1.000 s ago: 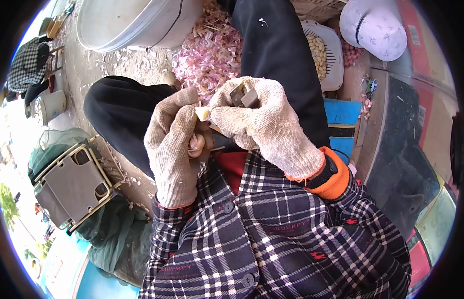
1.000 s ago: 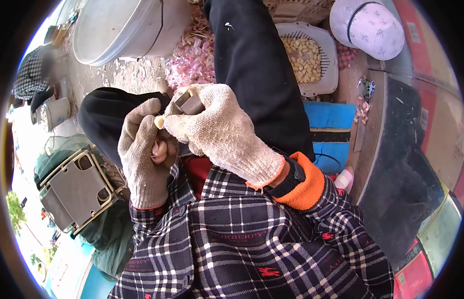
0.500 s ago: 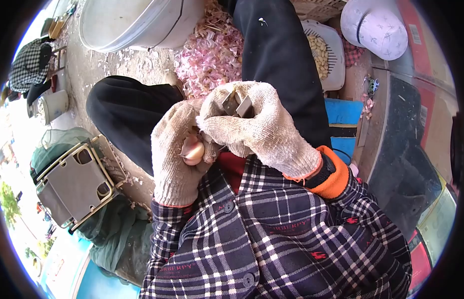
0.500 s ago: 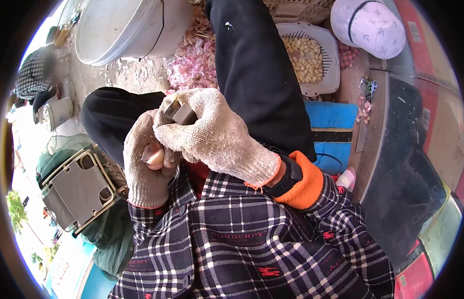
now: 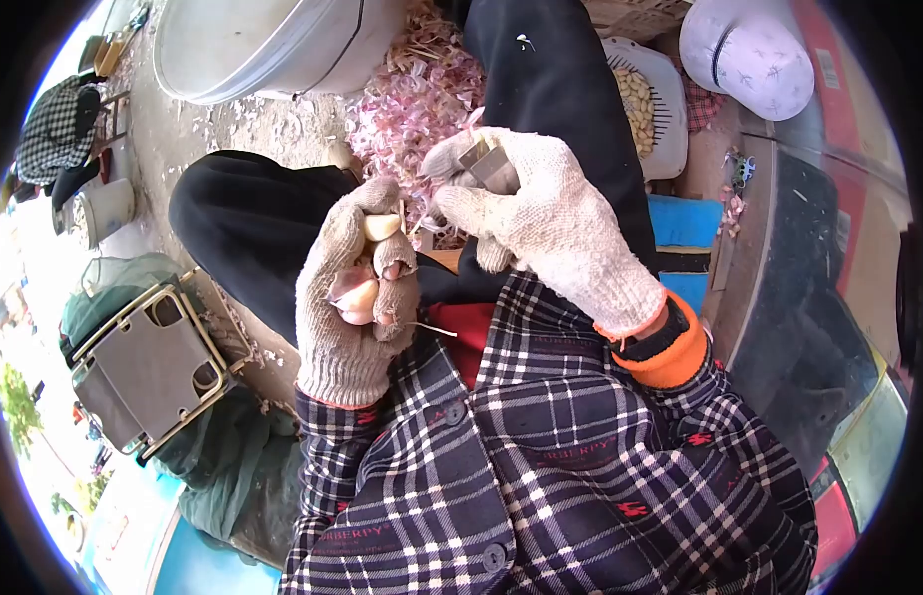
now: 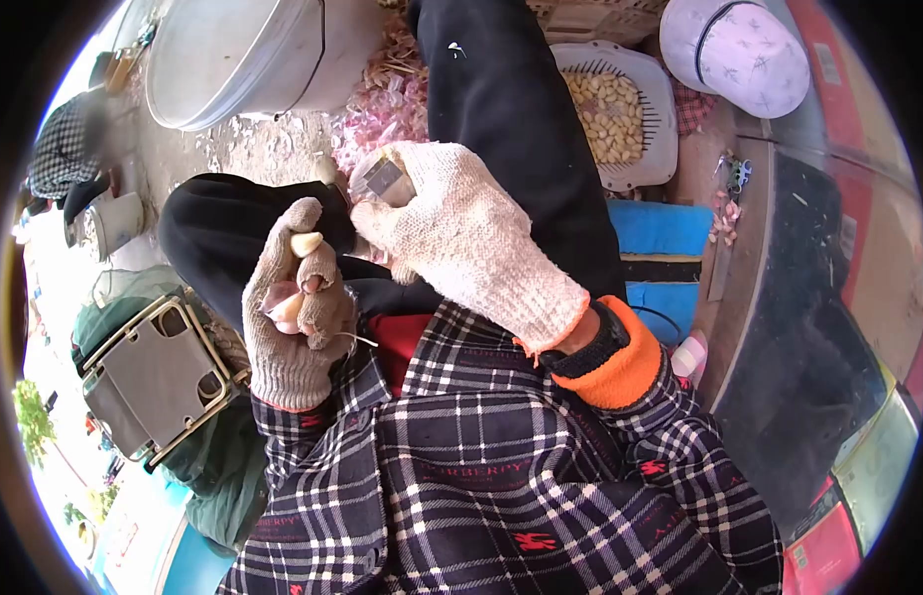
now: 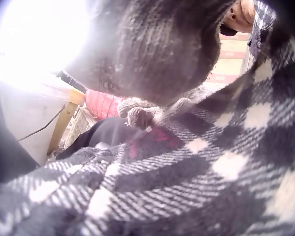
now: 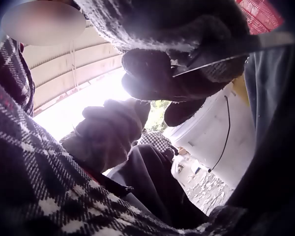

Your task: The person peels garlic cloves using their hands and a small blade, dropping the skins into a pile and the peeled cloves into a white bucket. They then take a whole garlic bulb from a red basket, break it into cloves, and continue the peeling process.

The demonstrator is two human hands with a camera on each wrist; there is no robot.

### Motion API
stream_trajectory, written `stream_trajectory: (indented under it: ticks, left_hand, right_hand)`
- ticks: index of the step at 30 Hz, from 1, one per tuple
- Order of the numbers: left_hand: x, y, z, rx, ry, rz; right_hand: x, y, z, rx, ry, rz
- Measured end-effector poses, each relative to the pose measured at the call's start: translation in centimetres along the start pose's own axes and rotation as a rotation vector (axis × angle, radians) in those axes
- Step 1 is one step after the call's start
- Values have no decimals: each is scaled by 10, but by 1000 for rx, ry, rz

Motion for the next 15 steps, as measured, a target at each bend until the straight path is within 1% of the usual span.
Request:
stream_trajectory:
  ticks: [1, 2, 3, 5, 7, 9, 11, 12, 13, 14, 15]
  left_hand:
    - [1, 0, 2, -2, -70, 89]
    - [2, 0, 2, -4, -139, 178]
    - [3, -7, 1, -38, -167, 278]
    - [7, -17, 0, -99, -263, 423]
    - [9, -23, -1, -123, -258, 419]
    - [9, -25, -1, -140, -246, 417]
    - [8, -22, -1, -55, -228, 405]
    - [9, -27, -2, -124, -218, 413]
    - [11, -28, -2, -124, -218, 417]
    - [13, -27, 0, -162, -227, 497]
    - [15, -24, 2, -199, -236, 576]
  right_hand:
    - [0, -1, -1, 0, 1, -1]
    - [0, -6, -1, 107, -62, 114]
    - [0, -10, -1, 215, -125, 230]
    - [-1, -12, -1, 219, -112, 232]
    - [2, -5, -2, 195, -99, 153]
    - [-7, -5, -2, 181, -75, 193]
    - [-6, -4, -5, 138, -42, 132]
    - [-7, -3, -5, 134, -42, 136]
    - [-8, -2, -5, 94, 73, -24]
    - [-8, -2, -5, 54, 187, -185]
    - [-9, -1, -4, 52, 187, -182]
Point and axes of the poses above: each hand's wrist, its own z-axis towards the middle knuckle, its own y-axis out of the back of the hand, x = y × z, the point moved 1 cm from there along z, towards the middle knuckle, and after that the axes turned 5 degrees about -x, right-handed, at the moved point
